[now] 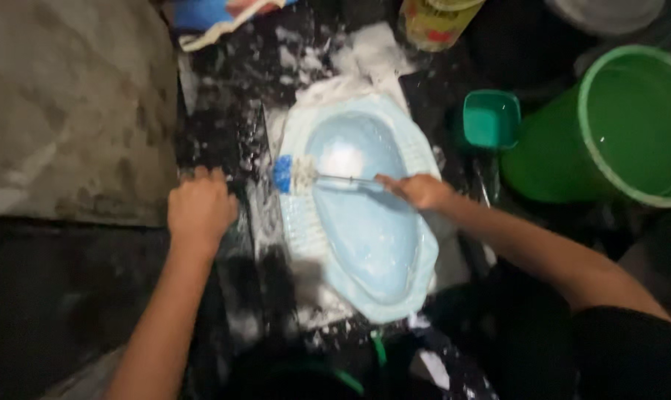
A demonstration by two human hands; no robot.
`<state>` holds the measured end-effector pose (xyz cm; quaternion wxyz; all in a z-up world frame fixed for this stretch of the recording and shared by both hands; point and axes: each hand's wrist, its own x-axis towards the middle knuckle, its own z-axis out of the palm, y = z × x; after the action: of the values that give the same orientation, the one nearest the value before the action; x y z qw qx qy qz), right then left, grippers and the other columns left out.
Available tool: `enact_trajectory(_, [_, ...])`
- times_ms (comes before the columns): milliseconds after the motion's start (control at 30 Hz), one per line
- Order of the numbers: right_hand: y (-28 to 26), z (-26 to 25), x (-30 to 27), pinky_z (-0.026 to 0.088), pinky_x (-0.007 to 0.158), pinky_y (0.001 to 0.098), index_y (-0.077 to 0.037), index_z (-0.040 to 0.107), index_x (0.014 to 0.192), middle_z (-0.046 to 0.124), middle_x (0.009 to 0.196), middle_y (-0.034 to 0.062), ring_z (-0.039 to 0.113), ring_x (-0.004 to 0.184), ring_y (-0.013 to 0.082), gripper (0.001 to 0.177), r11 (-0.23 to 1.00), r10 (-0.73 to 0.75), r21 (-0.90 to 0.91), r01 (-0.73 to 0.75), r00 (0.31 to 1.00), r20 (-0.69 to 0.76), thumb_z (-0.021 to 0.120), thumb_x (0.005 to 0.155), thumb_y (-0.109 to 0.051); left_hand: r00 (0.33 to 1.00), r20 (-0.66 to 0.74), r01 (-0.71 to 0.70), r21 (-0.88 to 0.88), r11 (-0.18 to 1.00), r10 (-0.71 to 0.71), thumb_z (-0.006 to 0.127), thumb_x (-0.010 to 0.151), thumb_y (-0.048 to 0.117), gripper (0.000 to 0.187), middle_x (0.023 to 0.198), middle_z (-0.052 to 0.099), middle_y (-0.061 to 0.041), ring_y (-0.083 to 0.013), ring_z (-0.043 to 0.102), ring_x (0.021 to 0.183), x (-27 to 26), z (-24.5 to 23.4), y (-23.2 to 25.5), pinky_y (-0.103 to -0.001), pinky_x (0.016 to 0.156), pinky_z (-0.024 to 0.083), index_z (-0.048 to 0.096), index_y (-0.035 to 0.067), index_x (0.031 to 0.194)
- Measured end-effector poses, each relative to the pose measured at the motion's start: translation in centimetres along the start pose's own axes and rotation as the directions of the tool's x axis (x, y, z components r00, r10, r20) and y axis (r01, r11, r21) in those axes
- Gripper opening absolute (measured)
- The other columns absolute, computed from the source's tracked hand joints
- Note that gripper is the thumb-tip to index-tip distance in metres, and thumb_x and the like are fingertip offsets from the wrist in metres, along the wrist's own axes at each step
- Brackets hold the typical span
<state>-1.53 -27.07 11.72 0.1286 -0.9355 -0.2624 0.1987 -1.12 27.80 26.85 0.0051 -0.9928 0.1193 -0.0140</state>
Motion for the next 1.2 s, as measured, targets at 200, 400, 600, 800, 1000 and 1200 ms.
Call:
enact_trajectory(200, [-2.9,-1.4,-0.8,0.065,0.078,0.0580,-0.038,0.043,0.182,0.081,0.087,0.0274,0.081,0.078,0.0449,0.066,0.980,0.080,-0.188,-0.072,0.996,0.031,0.048,0.118,-0.054,1.000,-0.005,0.002,0.005,1.000,-0.002,0.091,0.088,0.041,0.047,0.118,0.080,-0.017,-0.0403,0.081,0.112,-0.3,-0.9,0.4,-0.052,0.085,0.070,0.080,0.005,0.117])
enact_trajectory(400, [-3.3,-2.1,1.4,0.064,0.077,0.0602,-0.030,0.043,0.182,0.080,0.094,0.0284,0.079,0.079,0.0480,0.063,0.982,0.178,-0.039,-0.182,0.979,-0.096,0.050,0.122,-0.046,1.000,0.024,0.009,-0.038,0.999,-0.008,0.091,0.090,0.037,0.046,0.120,0.079,-0.019,-0.0403,0.081,0.101,-0.5,-1.0,0.3,-0.054,0.082,0.068,0.080,0.004,0.121])
enact_trajectory(600, [-4.7,-4.6,1.8,0.066,0.090,0.0573,-0.040,0.037,0.188,0.084,0.099,0.0270,0.081,0.089,0.0480,0.069,0.943,0.309,-0.147,-0.298,0.949,0.063,0.039,0.121,-0.058,0.997,-0.061,-0.044,-0.046,0.998,0.041,0.091,0.089,0.035,0.042,0.118,0.079,-0.019,-0.0410,0.080,0.111,-0.4,-0.5,-0.1,-0.053,0.084,0.069,0.081,0.004,0.115])
enact_trajectory(800, [-7.6,-7.9,-0.7,0.068,0.095,0.0530,-0.048,0.035,0.184,0.085,0.106,0.0214,0.083,0.093,0.0408,0.077,0.950,0.262,-0.262,-0.171,0.892,0.369,0.024,0.113,-0.075,0.998,-0.054,-0.014,-0.023,1.000,0.013,0.091,0.090,0.032,0.039,0.121,0.079,-0.019,-0.0409,0.080,0.112,-0.1,-0.6,0.3,-0.052,0.087,0.069,0.082,0.005,0.117])
enact_trajectory(1000, [-3.6,-7.1,-1.6,0.070,0.094,0.0459,-0.051,0.050,0.171,0.078,0.138,0.0022,0.086,0.088,0.0285,0.068,0.985,0.155,-0.142,-0.097,0.855,0.494,0.034,0.112,-0.079,0.999,-0.047,-0.012,-0.030,0.999,0.010,0.091,0.092,0.034,0.041,0.119,0.079,-0.020,-0.0422,0.079,0.114,0.0,-1.1,0.6,-0.052,0.087,0.068,0.081,0.003,0.117])
enact_trajectory(1200, [0.6,-5.2,-4.9,0.072,0.073,0.0500,-0.064,0.061,0.163,0.086,0.116,0.0126,0.082,0.087,0.0363,0.052,0.874,-0.318,-0.242,0.421,0.873,0.370,0.058,0.112,-0.056,0.999,-0.040,-0.016,-0.052,0.999,0.014,0.090,0.087,0.031,0.042,0.119,0.079,-0.022,-0.0437,0.078,0.111,0.2,-0.8,0.5,-0.052,0.085,0.068,0.081,0.001,0.116])
